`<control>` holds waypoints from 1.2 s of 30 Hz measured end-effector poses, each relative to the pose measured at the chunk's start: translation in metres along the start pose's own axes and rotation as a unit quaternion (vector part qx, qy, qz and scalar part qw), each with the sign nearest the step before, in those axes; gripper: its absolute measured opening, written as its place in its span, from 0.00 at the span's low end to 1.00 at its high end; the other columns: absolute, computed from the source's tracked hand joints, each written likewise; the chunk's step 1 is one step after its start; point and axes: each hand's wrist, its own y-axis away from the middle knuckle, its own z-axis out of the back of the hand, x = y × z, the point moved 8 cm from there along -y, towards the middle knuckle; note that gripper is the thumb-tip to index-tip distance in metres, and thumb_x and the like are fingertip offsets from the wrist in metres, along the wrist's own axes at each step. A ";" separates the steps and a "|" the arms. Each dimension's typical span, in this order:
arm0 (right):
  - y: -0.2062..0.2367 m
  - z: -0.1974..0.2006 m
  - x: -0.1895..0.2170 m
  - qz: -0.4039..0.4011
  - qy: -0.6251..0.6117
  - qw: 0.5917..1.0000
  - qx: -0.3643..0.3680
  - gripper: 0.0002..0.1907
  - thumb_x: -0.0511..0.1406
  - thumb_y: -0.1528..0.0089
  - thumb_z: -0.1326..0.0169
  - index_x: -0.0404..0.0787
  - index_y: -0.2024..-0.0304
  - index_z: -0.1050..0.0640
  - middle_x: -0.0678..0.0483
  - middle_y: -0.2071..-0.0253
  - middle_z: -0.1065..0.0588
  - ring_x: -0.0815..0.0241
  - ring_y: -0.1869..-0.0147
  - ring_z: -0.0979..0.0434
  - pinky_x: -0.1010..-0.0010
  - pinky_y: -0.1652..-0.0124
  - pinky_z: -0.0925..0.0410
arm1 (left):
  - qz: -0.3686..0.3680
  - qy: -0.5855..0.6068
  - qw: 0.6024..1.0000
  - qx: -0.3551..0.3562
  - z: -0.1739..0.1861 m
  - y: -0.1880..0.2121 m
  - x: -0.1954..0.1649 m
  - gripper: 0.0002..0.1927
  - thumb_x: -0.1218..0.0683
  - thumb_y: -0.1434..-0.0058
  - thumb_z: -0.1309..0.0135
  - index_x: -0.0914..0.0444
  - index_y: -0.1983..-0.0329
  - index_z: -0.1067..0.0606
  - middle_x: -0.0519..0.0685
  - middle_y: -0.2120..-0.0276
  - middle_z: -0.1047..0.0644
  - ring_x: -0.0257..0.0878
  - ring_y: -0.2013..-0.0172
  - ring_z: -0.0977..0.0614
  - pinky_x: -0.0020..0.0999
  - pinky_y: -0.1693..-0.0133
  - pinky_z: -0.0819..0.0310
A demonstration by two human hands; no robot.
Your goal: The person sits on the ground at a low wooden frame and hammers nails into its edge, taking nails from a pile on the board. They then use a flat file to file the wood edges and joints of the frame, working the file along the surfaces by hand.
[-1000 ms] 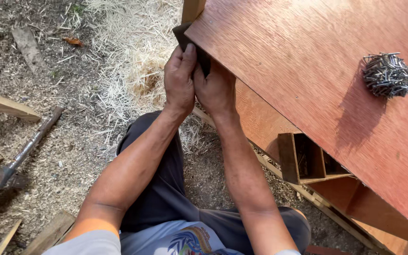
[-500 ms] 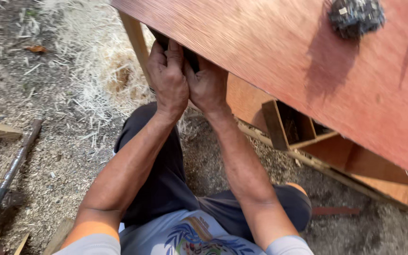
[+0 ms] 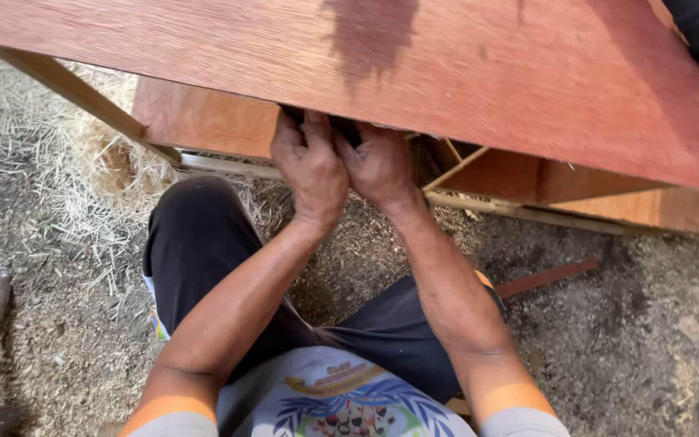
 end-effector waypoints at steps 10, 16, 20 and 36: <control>0.070 0.138 -0.077 -0.125 0.003 0.991 -0.041 0.12 0.38 0.33 0.41 0.40 0.50 0.19 0.49 0.57 0.17 0.55 0.53 0.15 0.62 0.52 0.25 | -0.004 0.002 0.998 0.064 -0.135 0.096 0.030 0.14 0.53 0.24 0.50 0.71 0.50 0.25 0.53 0.59 0.18 0.38 0.57 0.20 0.33 0.53 0.26; 0.093 0.198 -0.074 -0.028 0.032 0.995 -0.091 0.09 0.36 0.32 0.41 0.37 0.53 0.18 0.47 0.58 0.17 0.54 0.53 0.17 0.62 0.51 0.27 | 0.058 -0.011 0.992 0.109 -0.183 0.131 0.036 0.15 0.52 0.29 0.48 0.70 0.49 0.25 0.53 0.62 0.18 0.37 0.62 0.21 0.31 0.57 0.26; 0.126 0.226 -0.096 -0.190 -0.052 0.976 -0.096 0.10 0.35 0.33 0.44 0.32 0.60 0.20 0.50 0.65 0.20 0.62 0.61 0.22 0.69 0.60 0.30 | 0.073 -0.001 0.973 0.218 -0.215 0.152 0.037 0.16 0.54 0.31 0.45 0.72 0.50 0.23 0.52 0.59 0.17 0.36 0.58 0.20 0.32 0.53 0.26; 0.254 0.212 0.010 -0.439 -0.348 0.827 0.052 0.29 0.51 0.27 0.58 0.30 0.53 0.25 0.57 0.76 0.30 0.68 0.75 0.30 0.74 0.73 0.33 | 0.359 0.154 0.843 0.370 -0.177 0.193 0.035 0.18 0.48 0.25 0.52 0.69 0.48 0.25 0.52 0.57 0.21 0.37 0.59 0.23 0.35 0.52 0.26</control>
